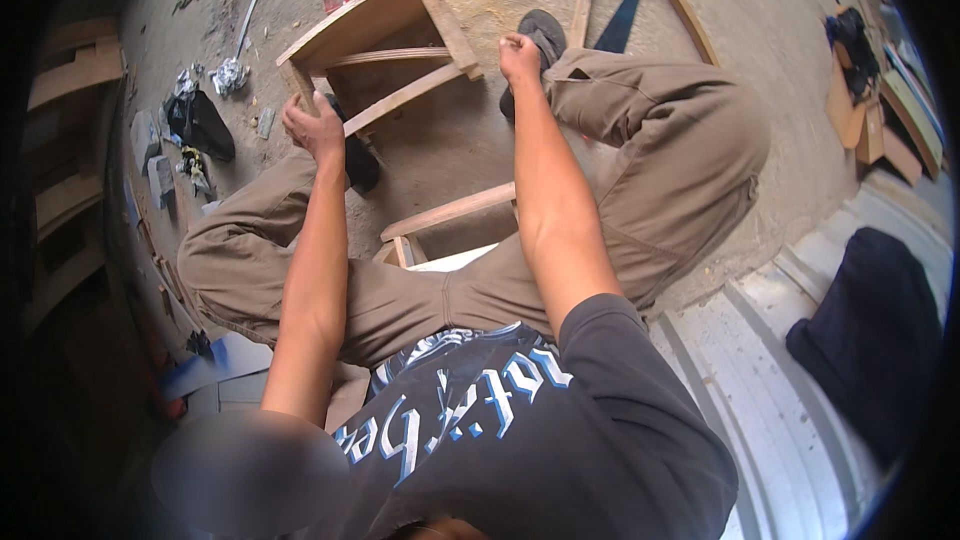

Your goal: The person sits on the floor and uses a hand saw to cut a thin wooden strip. They then assemble the cut piece into a small wooden box frame, fitting it into place and securing it with a hammer and nails.

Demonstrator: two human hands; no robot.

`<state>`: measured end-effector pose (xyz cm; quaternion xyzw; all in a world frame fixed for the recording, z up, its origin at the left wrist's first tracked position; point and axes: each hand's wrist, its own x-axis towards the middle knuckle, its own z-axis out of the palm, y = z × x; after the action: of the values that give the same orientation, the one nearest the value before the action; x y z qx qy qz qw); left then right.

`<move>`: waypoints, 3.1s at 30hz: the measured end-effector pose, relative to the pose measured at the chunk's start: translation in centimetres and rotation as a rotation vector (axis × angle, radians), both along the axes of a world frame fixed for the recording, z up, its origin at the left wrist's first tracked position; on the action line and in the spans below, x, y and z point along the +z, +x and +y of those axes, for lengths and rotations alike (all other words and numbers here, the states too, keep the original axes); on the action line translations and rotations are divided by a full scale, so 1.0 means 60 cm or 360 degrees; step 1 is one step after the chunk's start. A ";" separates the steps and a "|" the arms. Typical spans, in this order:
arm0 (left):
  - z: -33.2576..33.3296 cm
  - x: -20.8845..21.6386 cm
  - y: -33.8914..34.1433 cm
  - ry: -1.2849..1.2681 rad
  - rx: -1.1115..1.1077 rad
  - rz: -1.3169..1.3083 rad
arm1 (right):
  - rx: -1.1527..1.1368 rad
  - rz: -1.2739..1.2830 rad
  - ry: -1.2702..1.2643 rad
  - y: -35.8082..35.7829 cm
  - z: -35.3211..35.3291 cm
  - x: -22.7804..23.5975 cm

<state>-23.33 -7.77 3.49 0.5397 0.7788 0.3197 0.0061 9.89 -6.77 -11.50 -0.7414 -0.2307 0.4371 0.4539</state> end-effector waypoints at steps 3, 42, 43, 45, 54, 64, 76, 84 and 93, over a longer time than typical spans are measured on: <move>0.002 0.007 0.026 -0.0024 -0.0246 -0.0013 | -0.0056 0.0276 0.0041 0.019 0.008 0.102; -0.018 -0.070 0.154 -0.0951 -0.1199 0.0455 | 0.0560 -0.0170 -0.0386 -0.050 -0.075 0.067; -0.008 -0.072 0.165 -0.0965 -0.1205 0.0468 | 0.0501 -0.0178 -0.0282 -0.062 -0.070 0.053; 0.023 -0.030 0.193 -0.1418 -0.1136 0.0365 | 0.0397 -0.0191 -0.0078 -0.093 -0.068 0.012; 0.101 -0.030 0.197 -0.1864 -0.1578 0.0036 | 0.0062 0.0118 0.0048 -0.095 -0.061 0.012; 0.126 -0.044 0.235 -0.2267 -0.1482 -0.0248 | 0.0004 -0.0029 0.0122 -0.113 -0.046 0.011; 0.110 -0.062 0.234 -0.2176 -0.1477 -0.0221 | -0.0112 0.0092 0.0086 -0.110 -0.047 -0.008; 0.102 -0.071 0.228 -0.2079 -0.1490 -0.0121 | -0.0080 0.0038 0.0067 -0.109 -0.045 -0.002; 0.097 -0.095 0.202 -0.1988 -0.1568 -0.0187 | -0.0158 0.0008 0.0137 -0.123 -0.037 -0.010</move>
<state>-11.22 -1.96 -2.22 0.7010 0.4841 -0.1873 0.4890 2.53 -9.02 -12.10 -0.7306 -0.2111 0.4055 0.5071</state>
